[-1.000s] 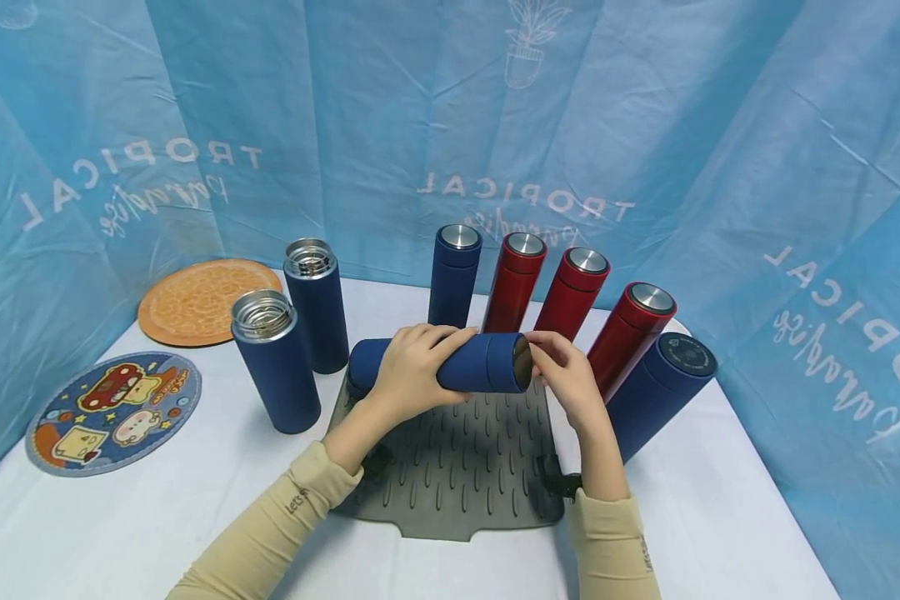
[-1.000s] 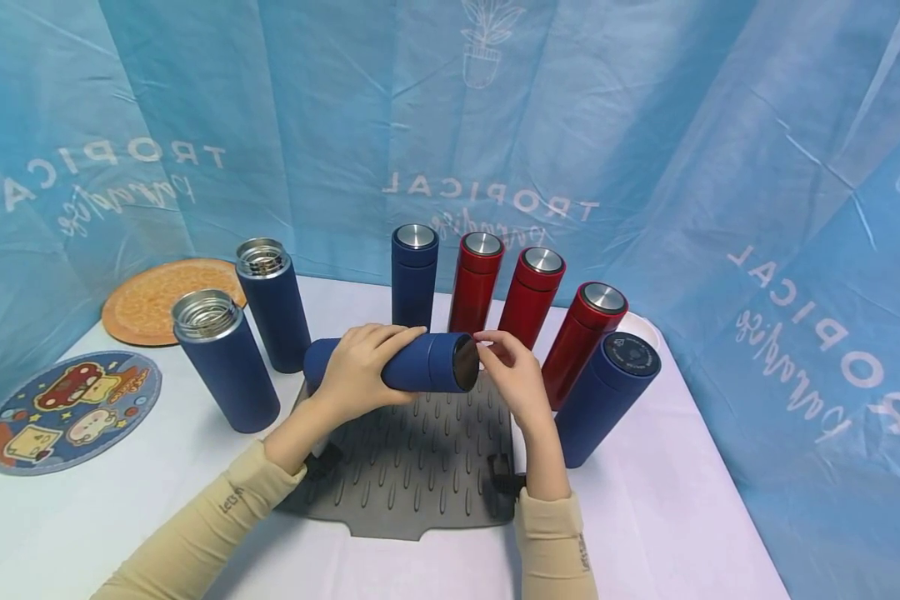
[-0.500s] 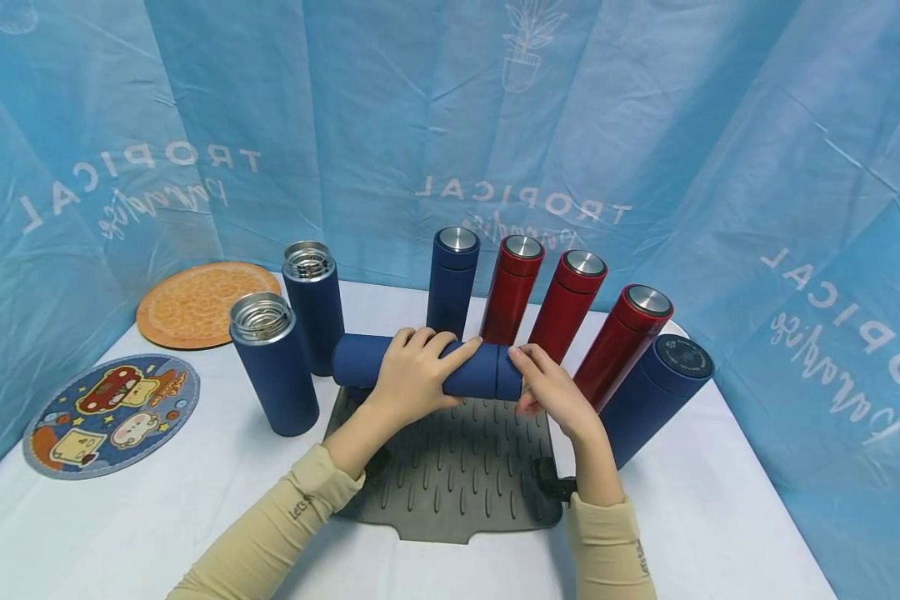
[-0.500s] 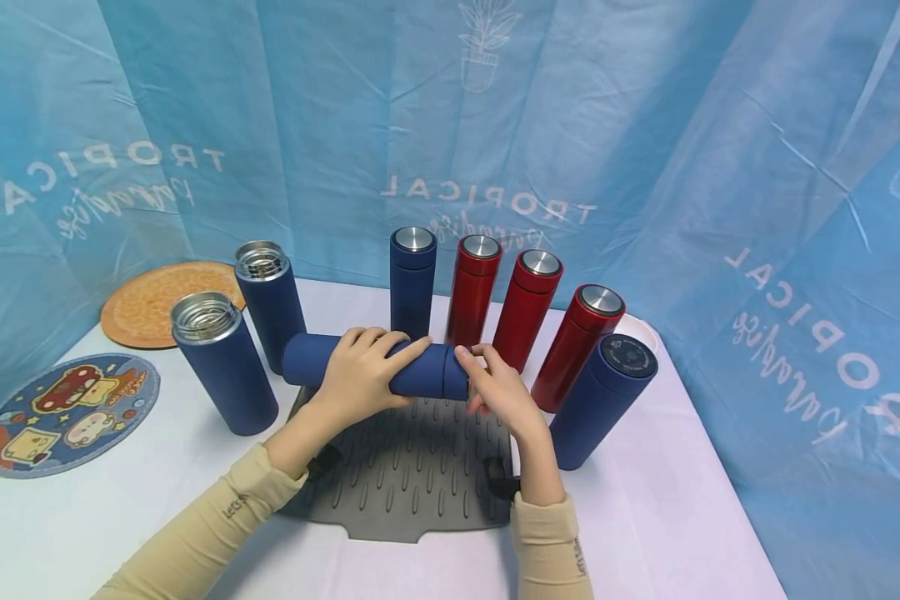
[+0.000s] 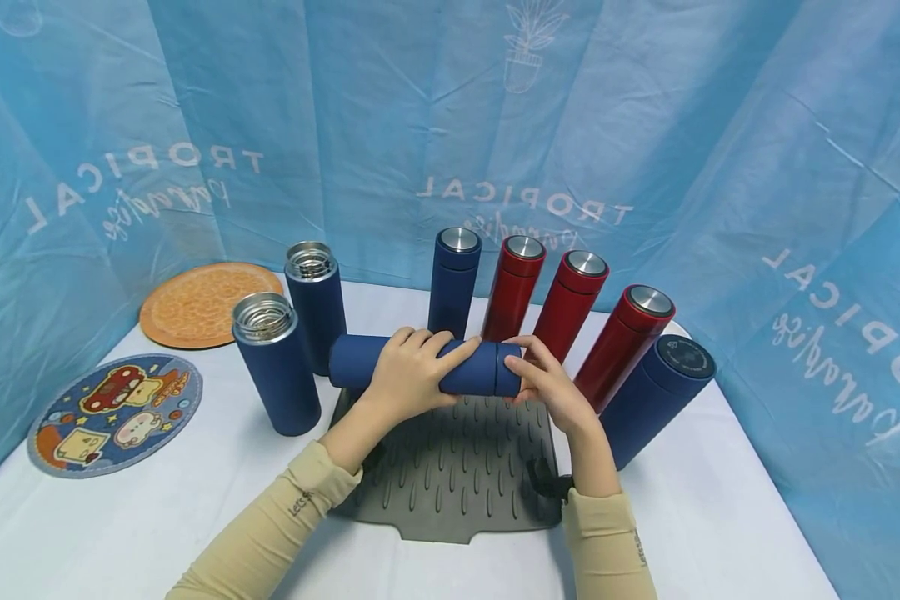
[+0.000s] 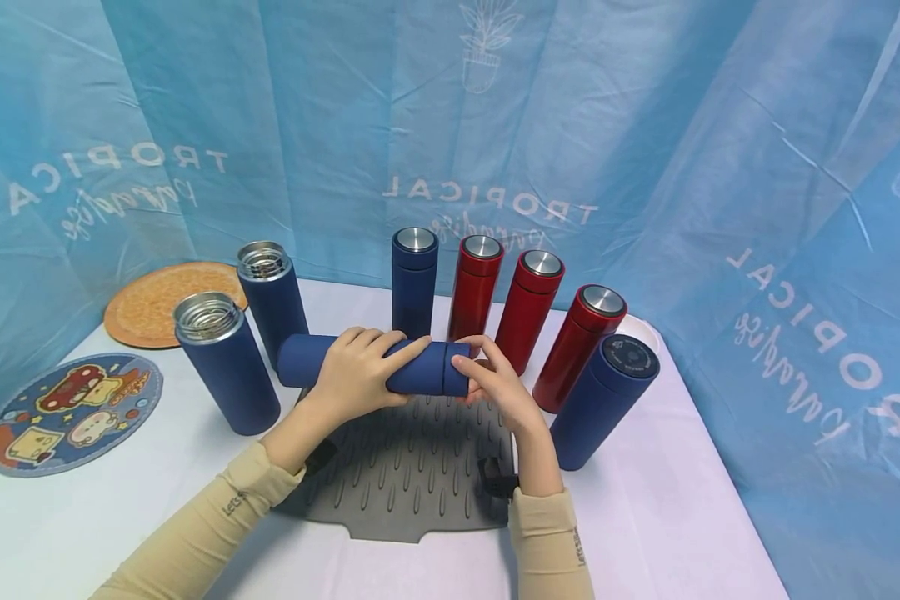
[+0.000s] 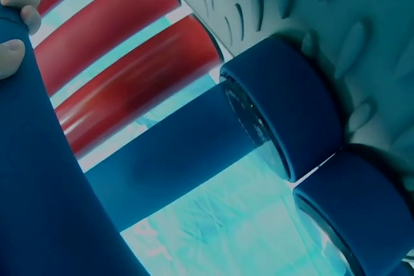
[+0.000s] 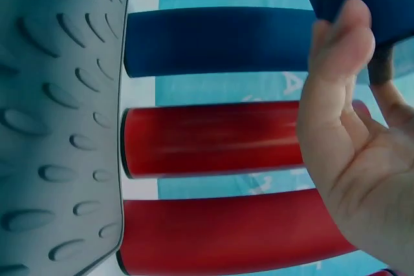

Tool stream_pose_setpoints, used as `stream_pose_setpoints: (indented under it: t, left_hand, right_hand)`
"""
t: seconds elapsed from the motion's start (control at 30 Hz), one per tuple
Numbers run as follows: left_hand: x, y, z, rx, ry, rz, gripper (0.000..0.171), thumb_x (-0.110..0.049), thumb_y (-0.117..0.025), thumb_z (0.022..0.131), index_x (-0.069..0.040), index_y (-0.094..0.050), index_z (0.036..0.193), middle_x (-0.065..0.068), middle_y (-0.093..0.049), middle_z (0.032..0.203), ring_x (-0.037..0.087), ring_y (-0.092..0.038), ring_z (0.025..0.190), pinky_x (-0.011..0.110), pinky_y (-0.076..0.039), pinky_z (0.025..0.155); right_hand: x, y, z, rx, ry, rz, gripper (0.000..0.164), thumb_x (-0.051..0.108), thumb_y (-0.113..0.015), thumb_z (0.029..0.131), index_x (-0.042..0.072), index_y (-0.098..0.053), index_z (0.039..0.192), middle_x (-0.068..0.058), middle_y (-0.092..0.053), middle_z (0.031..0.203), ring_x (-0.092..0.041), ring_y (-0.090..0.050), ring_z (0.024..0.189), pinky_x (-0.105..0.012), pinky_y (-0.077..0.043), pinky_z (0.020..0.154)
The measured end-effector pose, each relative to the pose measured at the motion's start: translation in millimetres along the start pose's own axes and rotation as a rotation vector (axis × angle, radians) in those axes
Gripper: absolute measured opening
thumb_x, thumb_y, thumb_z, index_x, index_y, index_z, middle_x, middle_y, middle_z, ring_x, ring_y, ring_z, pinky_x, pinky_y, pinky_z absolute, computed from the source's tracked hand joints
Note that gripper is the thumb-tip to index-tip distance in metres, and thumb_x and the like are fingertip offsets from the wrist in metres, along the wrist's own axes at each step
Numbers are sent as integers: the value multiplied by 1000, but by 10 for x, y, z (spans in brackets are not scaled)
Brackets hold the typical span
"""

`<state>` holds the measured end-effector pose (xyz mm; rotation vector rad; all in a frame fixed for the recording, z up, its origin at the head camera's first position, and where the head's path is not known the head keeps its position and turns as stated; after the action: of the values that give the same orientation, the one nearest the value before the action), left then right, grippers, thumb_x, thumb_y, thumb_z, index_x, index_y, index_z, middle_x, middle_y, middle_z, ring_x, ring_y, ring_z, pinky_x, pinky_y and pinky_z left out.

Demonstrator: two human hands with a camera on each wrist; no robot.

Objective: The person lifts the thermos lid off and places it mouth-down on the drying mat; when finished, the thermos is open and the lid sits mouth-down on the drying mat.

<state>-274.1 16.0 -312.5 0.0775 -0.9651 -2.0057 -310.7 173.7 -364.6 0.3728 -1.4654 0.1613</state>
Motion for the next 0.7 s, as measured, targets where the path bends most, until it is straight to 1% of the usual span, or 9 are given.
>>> stream_pose_setpoints:
  t: [0.13, 0.3, 0.4, 0.43, 0.53, 0.7]
  left_hand:
    - [14, 1, -14, 7, -10, 0, 84, -60, -80, 52, -25, -57, 124, 5, -66, 99, 24, -63, 82, 37, -50, 75]
    - [42, -6, -14, 36, -16, 1, 85, -58, -82, 51, -26, -56, 125, 6, -66, 101, 24, -63, 84, 37, -50, 78]
    - [53, -14, -22, 48, -24, 2, 84, -58, -82, 52, -26, -56, 125, 6, -65, 101, 25, -63, 84, 37, -50, 78]
    - [58, -13, -28, 47, -25, -1, 84, -58, -82, 52, -26, -56, 125, 6, -65, 101, 24, -63, 84, 37, -50, 78]
    - [73, -21, -48, 43, -23, -13, 83, -57, -82, 52, -25, -57, 125, 6, -66, 100, 24, -63, 83, 36, -50, 77]
    - [90, -25, -70, 45, -19, -30, 82, -57, -82, 52, -25, -58, 124, 6, -66, 100, 24, -62, 82, 36, -50, 76]
  right_hand:
    - [-6, -15, 15, 16, 22, -15, 40, 19, -48, 90, 5, -41, 127, -16, -49, 100, -20, -60, 74, -28, -53, 63]
    - [-15, -47, 38, 44, 108, -69, 38, 15, -48, 91, 8, -39, 128, -18, -46, 110, -28, -55, 89, -32, -52, 64]
    - [-25, -55, 33, 38, 147, -107, 40, 16, -51, 91, 11, -39, 129, -21, -46, 117, -32, -54, 96, -42, -52, 68]
    - [-30, -58, 31, 32, 149, -122, 41, 17, -52, 91, 12, -39, 129, -21, -47, 118, -33, -53, 98, -46, -51, 70]
    - [-49, -72, 22, 28, 133, -139, 45, 20, -56, 89, 16, -39, 130, -23, -48, 121, -34, -53, 100, -50, -49, 78]
    - [-36, -116, 15, 80, 129, -111, 47, 18, -57, 88, 18, -37, 131, -22, -48, 124, -35, -53, 105, -45, -49, 85]
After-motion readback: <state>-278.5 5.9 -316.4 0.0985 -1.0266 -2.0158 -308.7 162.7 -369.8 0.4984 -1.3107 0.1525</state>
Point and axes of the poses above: each hand's wrist, its own z-axis towards the middle knuckle, its own y-axis out of the back of the hand, x = y × z, the point moved 8 cm from there along z, towards the middle knuckle
